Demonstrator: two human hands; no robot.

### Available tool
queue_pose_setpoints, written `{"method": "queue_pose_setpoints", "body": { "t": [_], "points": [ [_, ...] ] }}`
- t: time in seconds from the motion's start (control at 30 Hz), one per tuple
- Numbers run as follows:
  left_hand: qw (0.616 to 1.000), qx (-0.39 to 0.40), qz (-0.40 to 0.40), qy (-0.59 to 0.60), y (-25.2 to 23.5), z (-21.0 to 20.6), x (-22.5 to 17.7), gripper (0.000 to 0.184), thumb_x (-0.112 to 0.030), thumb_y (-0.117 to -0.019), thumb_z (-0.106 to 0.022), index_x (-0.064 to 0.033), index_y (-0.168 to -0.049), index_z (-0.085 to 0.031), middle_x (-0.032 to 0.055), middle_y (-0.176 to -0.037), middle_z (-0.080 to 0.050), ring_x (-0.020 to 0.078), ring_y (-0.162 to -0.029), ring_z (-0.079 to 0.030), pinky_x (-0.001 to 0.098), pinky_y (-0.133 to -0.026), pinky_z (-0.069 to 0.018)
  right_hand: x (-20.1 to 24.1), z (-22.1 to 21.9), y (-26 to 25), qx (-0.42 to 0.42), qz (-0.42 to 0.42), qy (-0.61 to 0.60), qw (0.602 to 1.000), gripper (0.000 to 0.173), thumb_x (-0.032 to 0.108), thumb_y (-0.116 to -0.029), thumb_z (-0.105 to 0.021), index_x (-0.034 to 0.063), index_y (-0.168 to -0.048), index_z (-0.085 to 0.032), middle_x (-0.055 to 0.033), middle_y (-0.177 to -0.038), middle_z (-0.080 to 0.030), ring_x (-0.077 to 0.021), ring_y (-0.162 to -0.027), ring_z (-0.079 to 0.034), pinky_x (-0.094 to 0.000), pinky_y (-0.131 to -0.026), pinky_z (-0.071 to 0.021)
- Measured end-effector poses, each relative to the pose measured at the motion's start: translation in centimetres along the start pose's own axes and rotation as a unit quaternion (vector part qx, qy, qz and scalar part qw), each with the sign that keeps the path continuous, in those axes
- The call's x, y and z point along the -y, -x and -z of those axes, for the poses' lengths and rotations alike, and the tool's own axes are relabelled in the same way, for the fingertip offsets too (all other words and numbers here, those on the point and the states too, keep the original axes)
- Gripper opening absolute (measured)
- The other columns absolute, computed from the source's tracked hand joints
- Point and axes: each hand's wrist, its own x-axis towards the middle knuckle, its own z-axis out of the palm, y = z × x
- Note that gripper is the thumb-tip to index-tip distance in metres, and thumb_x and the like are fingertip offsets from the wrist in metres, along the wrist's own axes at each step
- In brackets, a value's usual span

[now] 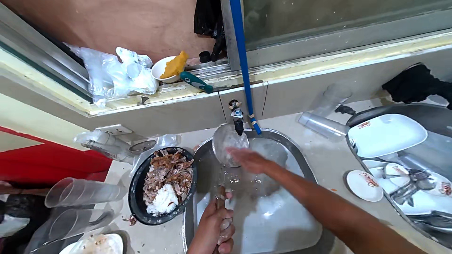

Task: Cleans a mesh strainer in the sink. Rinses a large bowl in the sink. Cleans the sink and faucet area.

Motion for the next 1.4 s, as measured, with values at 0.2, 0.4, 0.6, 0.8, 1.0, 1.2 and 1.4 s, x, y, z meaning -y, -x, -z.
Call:
{"method": "queue_pose_setpoints", "body": {
  "t": [0.2, 0.4, 0.6, 0.8, 1.0, 1.2, 1.4],
  "points": [
    [1.000, 0.004, -0.012, -0.018, 0.0, -0.6, -0.1, 0.043, 0.000, -0.0989, -0.044, -0.0121, -0.140, -0.039, -0.0030, -0.058, -0.039, 0.0062, -0.036, -0.037, 0.0219, -0.032, -0.0382, 0.5, -0.4, 0.4, -0.051, -0.037, 0.002, 0.998, 0.059, 0.037, -0.1133, -0.020, 0.0115, -0.166, -0.019, -0.0027, -0.173, -0.016, -0.0160, -0.160, -0.013, -0.0444, -0.131, -0.0115],
    [1.000, 0.006, -0.021, 0.001, -0.6, -0.6, 0.1, 0.043, -0.001, -0.1001, -0.043, -0.0123, -0.142, -0.038, -0.0017, -0.060, -0.041, 0.0062, -0.037, -0.038, 0.0218, -0.032, -0.0388, 0.5, -0.6, 1.1, -0.038, -0.028, -0.020, 0.999, 0.058, 0.039, -0.1135, -0.018, 0.0133, -0.166, -0.022, -0.0011, -0.173, -0.020, -0.0151, -0.159, -0.016, -0.0471, -0.131, -0.0103],
    [0.998, 0.047, -0.001, 0.040, -1.5, 0.2, 0.8, 0.045, -0.001, -0.0992, -0.043, -0.0139, -0.142, -0.039, -0.0025, -0.058, -0.041, 0.0050, -0.036, -0.038, 0.0202, -0.032, -0.0383, 1.7, 0.6, 1.0, -0.016, -0.067, -0.020, 0.997, 0.060, 0.041, -0.1133, -0.017, 0.0135, -0.166, -0.018, -0.0040, -0.173, -0.017, -0.0200, -0.160, -0.014, -0.0493, -0.131, -0.0107],
    [0.977, 0.158, 0.080, 0.118, -3.0, 0.8, 2.9, 0.042, -0.003, -0.0980, -0.043, -0.0147, -0.138, -0.043, -0.0037, -0.059, -0.045, 0.0015, -0.037, -0.042, 0.0152, -0.034, -0.0381, 0.6, 1.2, -0.1, 0.045, -0.160, 0.003, 0.986, 0.071, 0.054, -0.1104, -0.016, 0.0115, -0.167, -0.009, -0.0075, -0.174, -0.005, -0.0282, -0.161, -0.005, -0.0563, -0.129, -0.0085],
    [0.969, 0.187, 0.094, 0.132, -3.7, 0.6, 3.7, 0.045, -0.003, -0.0975, -0.043, -0.0162, -0.141, -0.042, -0.0042, -0.059, -0.043, 0.0017, -0.037, -0.040, 0.0155, -0.033, -0.0372, -0.3, 1.3, -0.1, 0.035, -0.120, 0.007, 0.992, 0.066, 0.045, -0.1126, -0.021, 0.0108, -0.167, -0.004, -0.0109, -0.174, 0.001, -0.0323, -0.160, 0.003, -0.0546, -0.129, -0.0022],
    [0.959, 0.225, 0.122, 0.120, -4.6, 1.6, 3.6, 0.049, -0.003, -0.0956, -0.045, -0.0172, -0.143, -0.043, -0.0056, -0.057, -0.042, 0.0011, -0.035, -0.040, 0.0151, -0.033, -0.0377, 0.3, 1.5, -0.8, 0.042, -0.100, -0.042, 0.993, 0.071, 0.046, -0.1125, -0.023, 0.0037, -0.165, -0.001, -0.0142, -0.174, 0.003, -0.0280, -0.161, 0.002, -0.0536, -0.129, -0.0021],
    [0.974, 0.195, 0.101, 0.059, -4.6, 1.7, 2.4, 0.044, -0.003, -0.0965, -0.045, -0.0156, -0.139, -0.044, -0.0052, -0.056, -0.041, 0.0014, -0.036, -0.040, 0.0155, -0.033, -0.0374, 2.2, 2.0, 0.1, 0.052, -0.101, -0.054, 0.992, 0.074, 0.055, -0.1102, -0.022, 0.0104, -0.167, -0.005, -0.0094, -0.174, -0.007, -0.0271, -0.159, -0.019, -0.0539, -0.128, -0.0203]
  ]
}}
